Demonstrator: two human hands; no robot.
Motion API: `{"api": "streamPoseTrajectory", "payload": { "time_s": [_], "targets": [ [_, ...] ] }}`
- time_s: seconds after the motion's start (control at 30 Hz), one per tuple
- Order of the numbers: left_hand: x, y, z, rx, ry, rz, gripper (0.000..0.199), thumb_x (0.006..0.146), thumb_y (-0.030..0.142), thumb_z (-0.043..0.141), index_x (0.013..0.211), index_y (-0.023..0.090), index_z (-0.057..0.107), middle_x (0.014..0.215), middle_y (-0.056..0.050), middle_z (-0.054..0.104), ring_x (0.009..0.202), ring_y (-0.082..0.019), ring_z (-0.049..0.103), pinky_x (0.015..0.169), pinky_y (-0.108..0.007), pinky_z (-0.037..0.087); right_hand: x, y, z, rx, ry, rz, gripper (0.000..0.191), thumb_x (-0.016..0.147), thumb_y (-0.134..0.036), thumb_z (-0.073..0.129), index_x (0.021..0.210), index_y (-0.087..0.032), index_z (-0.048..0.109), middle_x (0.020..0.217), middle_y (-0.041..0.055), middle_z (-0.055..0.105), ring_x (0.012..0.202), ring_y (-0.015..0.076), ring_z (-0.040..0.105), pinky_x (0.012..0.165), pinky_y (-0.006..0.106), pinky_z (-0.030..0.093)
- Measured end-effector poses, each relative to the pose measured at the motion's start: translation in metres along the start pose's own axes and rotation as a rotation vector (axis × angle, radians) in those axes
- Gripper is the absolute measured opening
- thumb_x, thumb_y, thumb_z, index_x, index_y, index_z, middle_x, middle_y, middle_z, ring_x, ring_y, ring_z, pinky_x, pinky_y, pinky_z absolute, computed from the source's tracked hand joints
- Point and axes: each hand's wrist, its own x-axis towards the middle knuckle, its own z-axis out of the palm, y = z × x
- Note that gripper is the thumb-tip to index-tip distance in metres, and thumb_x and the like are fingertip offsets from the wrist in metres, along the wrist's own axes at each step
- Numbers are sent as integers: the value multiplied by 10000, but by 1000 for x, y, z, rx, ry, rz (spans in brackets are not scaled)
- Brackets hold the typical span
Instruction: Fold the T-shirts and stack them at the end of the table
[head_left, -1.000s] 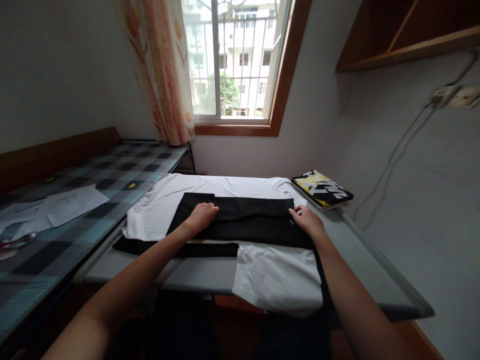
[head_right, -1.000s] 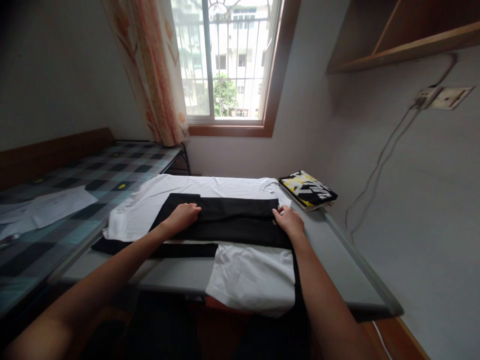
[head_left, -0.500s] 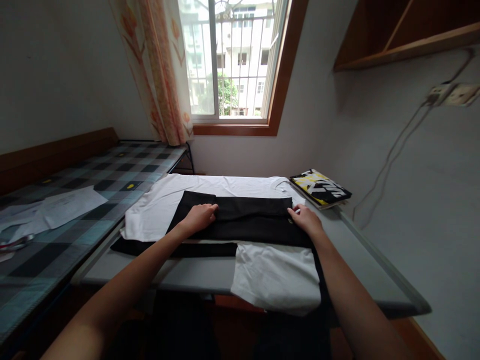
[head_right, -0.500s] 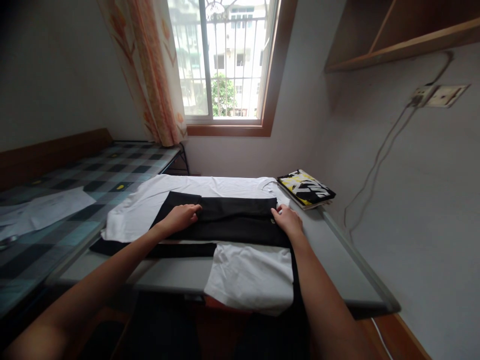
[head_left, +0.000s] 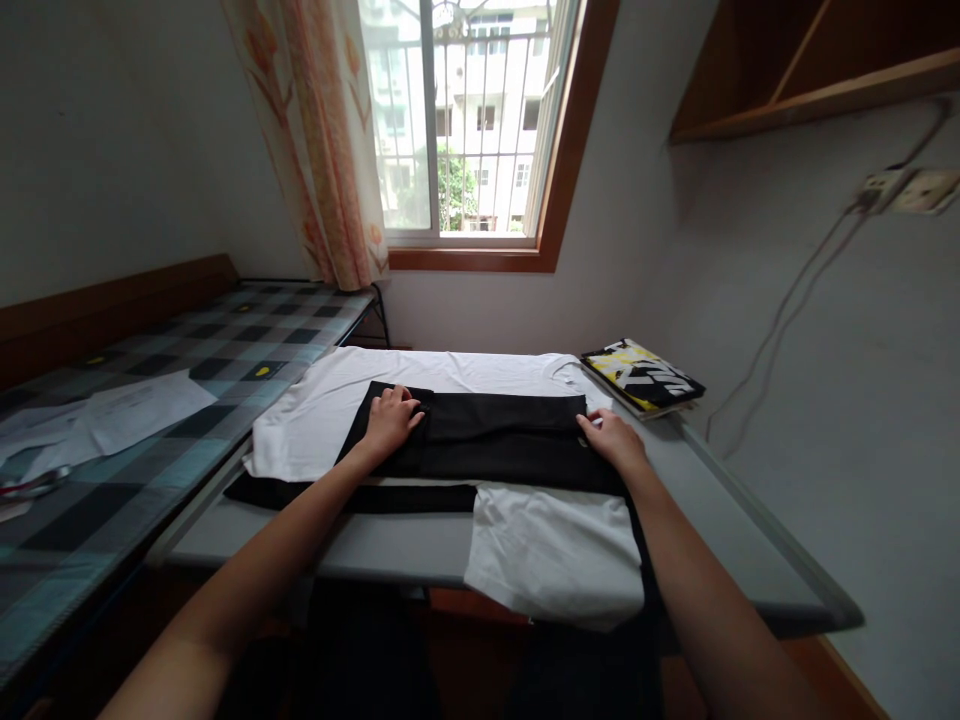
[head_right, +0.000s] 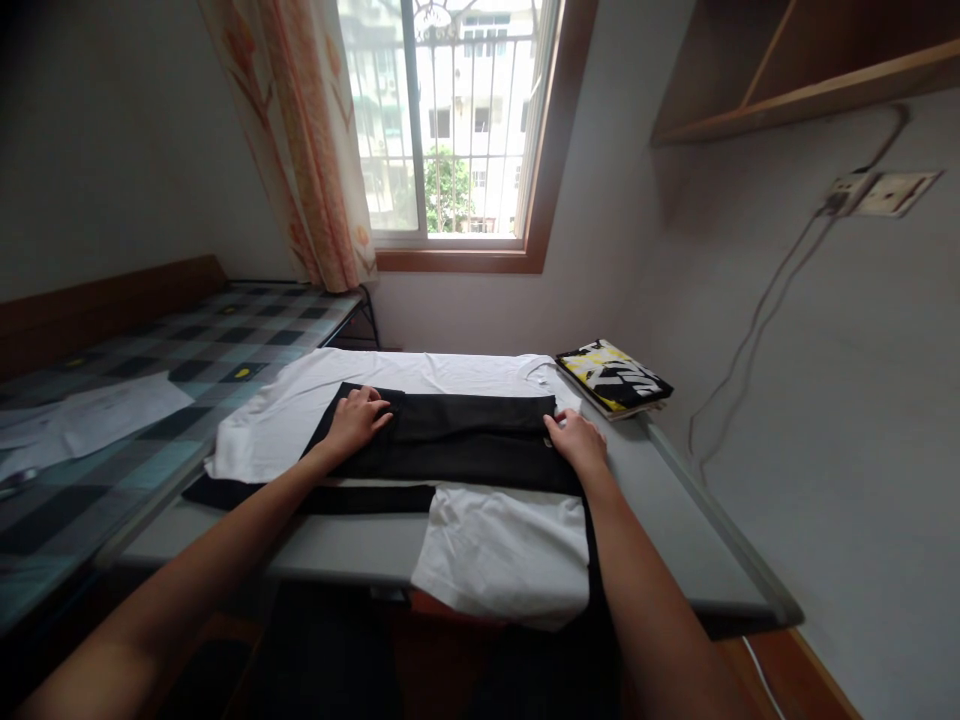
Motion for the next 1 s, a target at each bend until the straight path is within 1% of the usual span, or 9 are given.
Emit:
{"api": "streamPoseTrajectory", "payload": {
  "time_s": [0.1, 0.17, 0.33, 0.5, 0.6, 0.73, 0.83, 0.9, 1.0],
  "targets": [
    [-3, -2, 2, 104, 77, -7, 480, 901, 498, 496, 1311, 263, 579, 1453, -129, 425, 1376, -366, 296, 1092, -529, 265, -1, 0, -1, -17, -2, -11, 386, 874, -514, 475, 1009, -207, 665, 961, 115, 717, 928, 267, 659, 755, 340, 454],
    [-3, -7, 6, 124, 60, -37, 621, 887, 584, 459, 1407, 246, 484, 1521, -138, 342, 1422, -403, 188, 1117, -575, 177, -1, -1, -2, -25, -10, -13, 389, 879, -516, 467, 1021, -208, 658, 957, 112, 716, 933, 267, 657, 753, 336, 449],
    [3, -18, 20, 95, -125, -118, 766, 899, 668, 283, 1502, 198, 325, 1578, -153, 232, 1442, -427, 129, 1132, -575, 118, -2, -1, -3, -16, -23, -17, 381, 876, -519, 473, 1010, -212, 655, 944, 98, 717, 934, 266, 654, 740, 328, 441],
    [8, -18, 22, 64, -221, -143, 798, 887, 690, 271, 1520, 204, 273, 1592, -156, 178, 1439, -446, 109, 1125, -585, 117, -1, -1, -3, -27, -16, -22, 377, 879, -516, 468, 1003, -212, 654, 940, 97, 713, 916, 258, 655, 723, 320, 438],
    [6, -16, 22, 55, -172, -135, 770, 891, 669, 308, 1506, 205, 316, 1579, -152, 229, 1436, -435, 147, 1123, -582, 133, -1, -1, -3, -30, -21, -19, 372, 876, -514, 474, 997, -213, 657, 939, 96, 714, 906, 256, 657, 718, 319, 437],
    [-2, -11, 17, 55, 28, -54, 614, 912, 560, 399, 1407, 208, 485, 1529, -146, 347, 1413, -371, 262, 1131, -545, 174, -1, 0, -3, -35, -16, -31, 368, 877, -507, 474, 991, -210, 659, 929, 97, 715, 895, 254, 660, 713, 316, 436],
    [-8, -1, 6, 19, 129, -4, 457, 917, 483, 440, 1217, 196, 630, 1356, -150, 543, 1271, -318, 466, 1063, -458, 322, 0, 1, -2, -33, -11, -41, 372, 879, -510, 465, 994, -211, 653, 938, 97, 716, 902, 259, 659, 718, 321, 434],
    [-11, 7, -1, -27, 97, -16, 412, 920, 497, 430, 1072, 194, 664, 1117, -133, 661, 1066, -290, 602, 927, -400, 427, 1, 2, -1, -30, -14, -44, 376, 877, -517, 462, 997, -213, 649, 946, 97, 715, 915, 265, 658, 725, 326, 432],
    [-15, 21, -10, -59, -18, -85, 440, 887, 590, 442, 981, 203, 631, 867, -89, 689, 837, -268, 661, 761, -347, 461, 1, 3, 0, -20, -22, -44, 371, 874, -516, 469, 996, -215, 648, 944, 96, 717, 926, 268, 656, 731, 326, 431]
  ]
}}
